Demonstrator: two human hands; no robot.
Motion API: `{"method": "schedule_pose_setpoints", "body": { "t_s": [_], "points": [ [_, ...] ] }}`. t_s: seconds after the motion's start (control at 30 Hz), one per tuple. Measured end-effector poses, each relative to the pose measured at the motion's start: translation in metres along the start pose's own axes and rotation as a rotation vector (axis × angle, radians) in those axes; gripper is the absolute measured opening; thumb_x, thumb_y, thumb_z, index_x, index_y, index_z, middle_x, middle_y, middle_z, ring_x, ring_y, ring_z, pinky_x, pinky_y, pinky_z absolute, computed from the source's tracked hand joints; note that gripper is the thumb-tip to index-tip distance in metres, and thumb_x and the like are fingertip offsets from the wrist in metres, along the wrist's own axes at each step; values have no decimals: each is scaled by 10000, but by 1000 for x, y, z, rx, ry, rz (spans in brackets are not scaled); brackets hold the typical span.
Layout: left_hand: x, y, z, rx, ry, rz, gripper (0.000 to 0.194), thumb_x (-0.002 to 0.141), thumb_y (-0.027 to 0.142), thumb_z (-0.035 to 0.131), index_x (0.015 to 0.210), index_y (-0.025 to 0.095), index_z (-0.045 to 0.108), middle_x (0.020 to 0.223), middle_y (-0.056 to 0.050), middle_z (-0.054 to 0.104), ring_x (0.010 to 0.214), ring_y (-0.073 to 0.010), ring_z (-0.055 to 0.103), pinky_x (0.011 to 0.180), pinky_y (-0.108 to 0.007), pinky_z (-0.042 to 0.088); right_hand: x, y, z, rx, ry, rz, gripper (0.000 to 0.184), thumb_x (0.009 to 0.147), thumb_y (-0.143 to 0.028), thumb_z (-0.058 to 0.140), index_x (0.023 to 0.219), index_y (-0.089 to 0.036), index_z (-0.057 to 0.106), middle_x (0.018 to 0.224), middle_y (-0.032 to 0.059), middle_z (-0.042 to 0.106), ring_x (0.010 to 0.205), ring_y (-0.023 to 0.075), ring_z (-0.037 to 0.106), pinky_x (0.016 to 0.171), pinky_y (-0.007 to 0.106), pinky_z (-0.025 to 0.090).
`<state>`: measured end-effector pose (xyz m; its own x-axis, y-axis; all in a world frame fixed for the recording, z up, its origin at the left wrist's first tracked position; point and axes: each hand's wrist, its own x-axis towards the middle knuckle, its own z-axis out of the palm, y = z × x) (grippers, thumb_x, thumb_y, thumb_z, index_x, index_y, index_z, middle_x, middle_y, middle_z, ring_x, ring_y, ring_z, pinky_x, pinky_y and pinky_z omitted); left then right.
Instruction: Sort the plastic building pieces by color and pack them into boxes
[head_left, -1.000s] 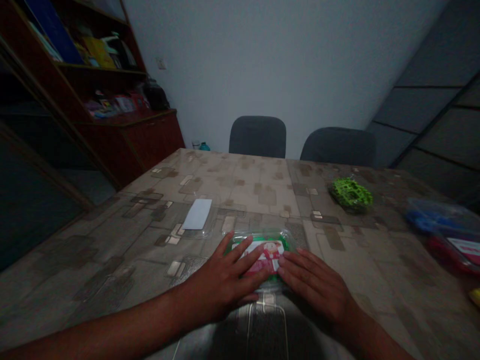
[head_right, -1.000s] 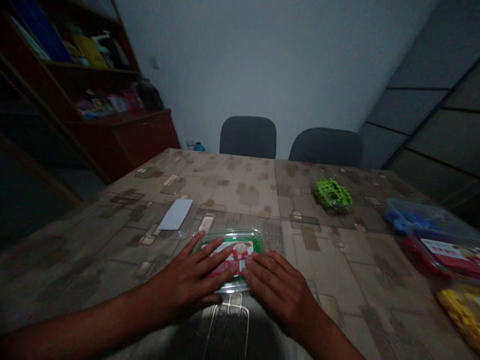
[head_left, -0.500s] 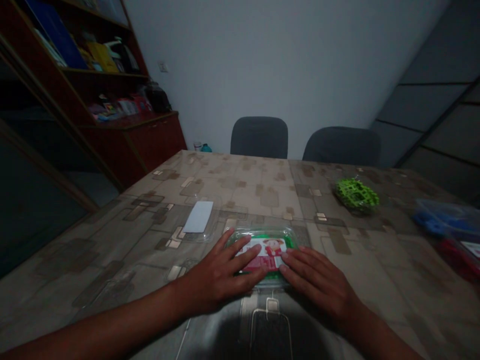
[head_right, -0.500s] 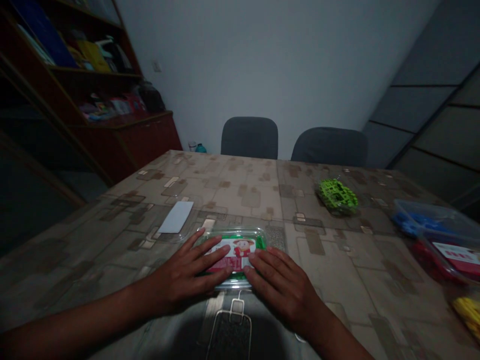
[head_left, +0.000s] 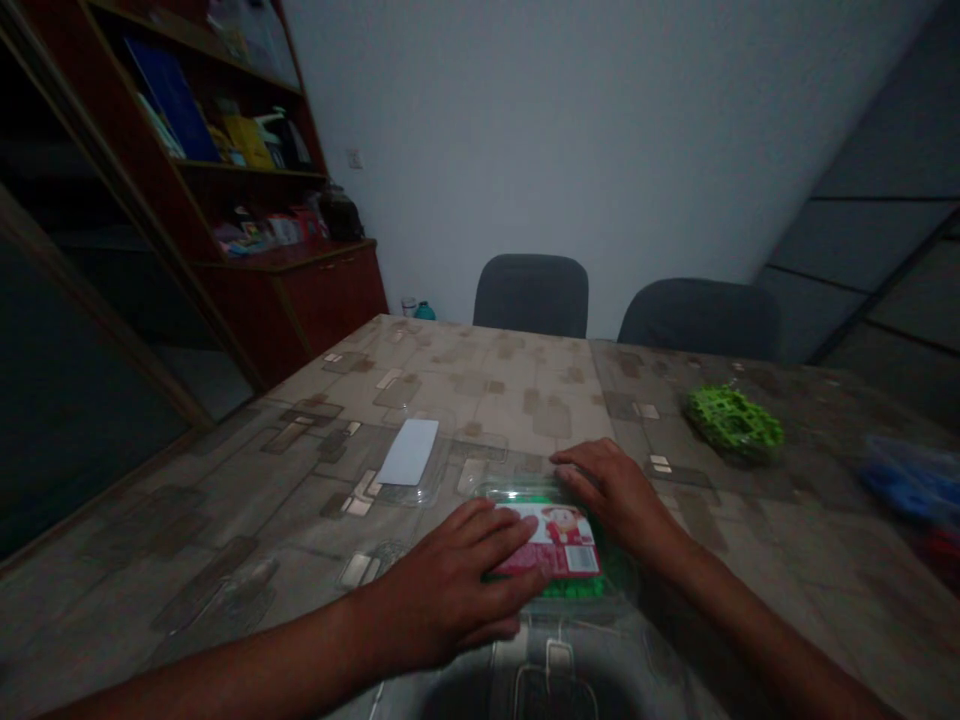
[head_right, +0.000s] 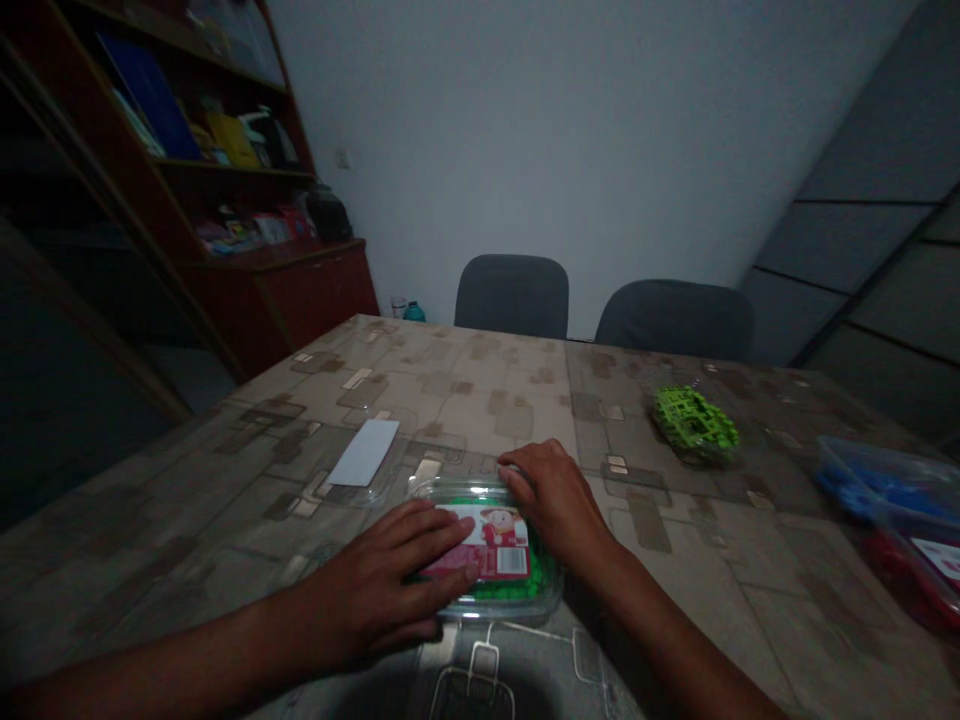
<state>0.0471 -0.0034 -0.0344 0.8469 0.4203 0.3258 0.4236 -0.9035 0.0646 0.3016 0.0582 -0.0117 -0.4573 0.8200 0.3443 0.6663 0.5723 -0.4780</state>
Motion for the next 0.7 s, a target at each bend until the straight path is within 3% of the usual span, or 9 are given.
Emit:
{"method": "schedule_pose_setpoints", "body": {
  "t_s": [0.13, 0.23, 0.4, 0.5, 0.57, 0.7],
  "points": [
    [0, 4, 7, 49, 138, 6, 303, 985, 296, 586, 1278, 221, 569, 1357, -172, 621, 1194, -327, 559, 992, -515, 467, 16, 0, 10, 55, -88, 6, 292, 985, -222, 530, 739, -193, 686, 742, 40, 698, 722, 198, 635, 687, 316, 478],
    [1, 7, 10, 67, 174, 16, 265, 986, 240, 570, 1250, 238, 562, 1309, -138, 659, 1153, -297, 584, 947, -460, 492, 12, -2, 8, 70, -126, 11, 310, 1003, -266, 507, 754, -197, 680, 754, 48, 687, 740, 209, 624, 688, 325, 460],
    [3, 7, 7, 69, 122, -2, 256, 996, 321, 562, 1242, 249, 557, 1328, -129, 645, 1187, -296, 583, 962, -436, 495, 24, -8, 5, 92, -226, -51, 154, 945, -280, 626, 865, -213, 740, 818, 47, 707, 826, 224, 628, 758, 343, 439],
    [2, 4, 6, 50, 69, -29, 368, 972, 413, 606, 1298, 257, 539, 1376, -151, 616, 1220, -323, 577, 1049, -531, 432, 36, -11, 8, 125, -270, -83, 198, 954, -261, 613, 811, -201, 737, 773, 31, 704, 781, 196, 638, 725, 311, 442],
    [1, 2, 9, -2, 36, -50, 474, 930, 473, 659, 1342, 288, 513, 1415, -156, 591, 1259, -352, 557, 1111, -638, 322, 39, -11, 9, 146, -280, -89, 237, 972, -267, 588, 799, -191, 732, 754, 26, 702, 746, 182, 644, 697, 295, 449],
    [-3, 4, 18, -167, 41, -156, 509, 885, 421, 729, 1335, 362, 500, 1449, -99, 583, 1338, -377, 497, 1147, -736, 132, 35, -11, 9, 169, -278, -90, 272, 993, -295, 561, 806, -189, 727, 764, 23, 708, 728, 173, 653, 676, 284, 464]
  ]
}}
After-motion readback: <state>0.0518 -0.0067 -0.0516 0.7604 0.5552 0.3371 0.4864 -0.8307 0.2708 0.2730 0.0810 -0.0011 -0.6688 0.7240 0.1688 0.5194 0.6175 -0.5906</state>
